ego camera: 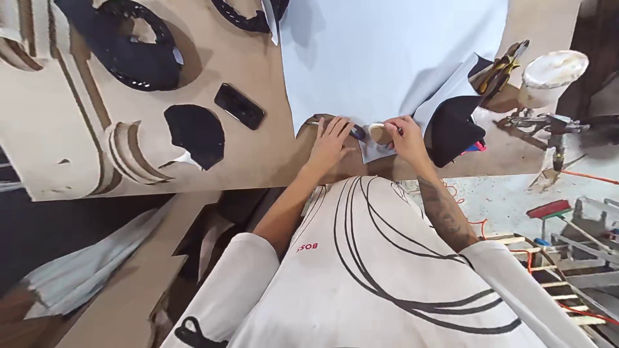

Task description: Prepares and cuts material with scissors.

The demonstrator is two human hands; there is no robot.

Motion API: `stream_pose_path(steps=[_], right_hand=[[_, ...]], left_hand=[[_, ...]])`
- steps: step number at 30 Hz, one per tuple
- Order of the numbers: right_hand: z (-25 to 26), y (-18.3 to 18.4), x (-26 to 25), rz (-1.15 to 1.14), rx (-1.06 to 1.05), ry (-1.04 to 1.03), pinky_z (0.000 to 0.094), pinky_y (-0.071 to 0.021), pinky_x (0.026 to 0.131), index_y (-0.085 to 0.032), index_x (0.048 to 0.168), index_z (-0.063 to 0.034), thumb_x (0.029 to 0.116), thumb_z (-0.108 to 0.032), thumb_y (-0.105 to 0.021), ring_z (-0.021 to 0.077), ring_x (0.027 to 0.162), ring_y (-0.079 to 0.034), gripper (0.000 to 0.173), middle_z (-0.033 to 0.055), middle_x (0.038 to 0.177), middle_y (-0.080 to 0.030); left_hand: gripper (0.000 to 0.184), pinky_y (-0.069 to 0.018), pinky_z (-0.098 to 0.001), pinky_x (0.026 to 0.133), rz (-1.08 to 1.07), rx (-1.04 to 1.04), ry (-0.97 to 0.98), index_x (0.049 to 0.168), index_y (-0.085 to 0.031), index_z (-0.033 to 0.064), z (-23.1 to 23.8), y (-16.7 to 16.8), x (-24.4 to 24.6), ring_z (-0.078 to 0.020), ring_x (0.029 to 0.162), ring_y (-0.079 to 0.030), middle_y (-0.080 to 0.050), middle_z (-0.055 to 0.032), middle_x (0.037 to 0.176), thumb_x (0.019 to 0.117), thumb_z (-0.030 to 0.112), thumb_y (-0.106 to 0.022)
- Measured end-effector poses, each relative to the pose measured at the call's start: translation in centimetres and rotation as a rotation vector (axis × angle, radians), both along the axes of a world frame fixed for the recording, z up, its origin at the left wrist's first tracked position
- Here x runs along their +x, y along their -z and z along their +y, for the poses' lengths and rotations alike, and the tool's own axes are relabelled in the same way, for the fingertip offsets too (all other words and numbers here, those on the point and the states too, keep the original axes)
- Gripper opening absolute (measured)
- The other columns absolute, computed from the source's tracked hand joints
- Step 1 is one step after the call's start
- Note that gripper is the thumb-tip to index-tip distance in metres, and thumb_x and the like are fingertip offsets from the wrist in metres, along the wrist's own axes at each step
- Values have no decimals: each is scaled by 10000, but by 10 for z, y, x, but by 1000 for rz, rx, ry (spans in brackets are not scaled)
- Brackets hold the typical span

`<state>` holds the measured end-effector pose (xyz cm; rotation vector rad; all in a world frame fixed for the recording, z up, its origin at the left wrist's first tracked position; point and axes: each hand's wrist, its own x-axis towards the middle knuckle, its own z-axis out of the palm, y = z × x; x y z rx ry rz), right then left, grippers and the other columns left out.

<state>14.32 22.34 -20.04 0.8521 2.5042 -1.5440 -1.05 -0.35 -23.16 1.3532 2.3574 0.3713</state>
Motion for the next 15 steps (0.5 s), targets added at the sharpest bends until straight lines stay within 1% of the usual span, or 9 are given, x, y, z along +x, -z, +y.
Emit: stream_pose_path(steps=[4,6,7,8,9,10,12,13,15], right_hand=[[6,-6,-10,-1,-51,-56,351,-615,536,-708,1216,-129,1061,-291,-582,166,610,-657,257,112,1110,-668],[4,-6,-14,2,-88,-76,341,-618,527,-698,1216,-135,1051,-301,-601,153,595,-657,253,92,1069,-680],[2,-4,-14,-6,-69,-92,346,-625,542,-693,1217,-134,1047,-294,-611,160,614,-665,248,95,1085,-673],[0,-3,-12,-25,-12,-116,365,-634,581,-688,1221,-127,1041,-273,-620,180,659,-676,241,111,1120,-656],[-1,-2,-9,-46,59,-141,401,-634,651,-687,1224,-113,1028,-233,-639,215,738,-689,235,140,1174,-641],[-1,-3,-4,-56,109,-156,431,-626,709,-684,1225,-101,1014,-208,-659,246,806,-690,238,164,1218,-623],[4,-7,0,-40,198,-211,441,-609,757,-664,1269,-97,977,-274,-719,260,874,-682,346,175,1276,-606],[6,-9,-3,-35,263,-277,452,-610,801,-635,1329,-112,935,-379,-761,268,946,-682,492,170,1317,-595],[2,-13,-11,-47,402,-455,571,-518,974,-544,1458,-143,827,-506,-827,367,1211,-585,781,173,1413,-561]], left_hand=[[350,-213,-605,1246,-22,-62,-181,1364,-628,121,-38,5,20,-358,1474,-400,-516,-171,1505,1069,258,-498],[357,-205,-600,1258,33,-68,-338,1337,-648,109,-59,8,28,-368,1492,-372,-507,-171,1519,1047,124,-440],[377,-159,-623,1264,68,-52,-404,1339,-655,110,-68,7,30,-379,1527,-304,-461,-176,1564,1031,95,-439],[396,-105,-636,1269,83,-24,-444,1351,-653,116,-74,4,31,-375,1561,-218,-396,-169,1613,1015,99,-444],[405,-136,-611,1269,76,4,-468,1351,-653,126,-76,-1,33,-348,1562,-223,-395,-148,1615,997,130,-456],[386,-286,-557,1231,42,14,-474,1341,-659,135,-73,-9,35,-318,1499,-357,-483,-128,1546,1005,191,-479],[379,-544,-491,1003,-203,-32,-442,1318,-675,143,-51,-26,36,-243,1177,-654,-681,-90,1272,1055,356,-506],[410,-585,-501,928,-400,-63,-436,1290,-695,136,-38,-29,36,-233,1045,-712,-731,-87,1154,1051,425,-529],[453,-599,-538,900,-709,-144,-424,1149,-757,111,-13,-20,38,-230,935,-748,-770,-87,1011,1016,507,-581]])
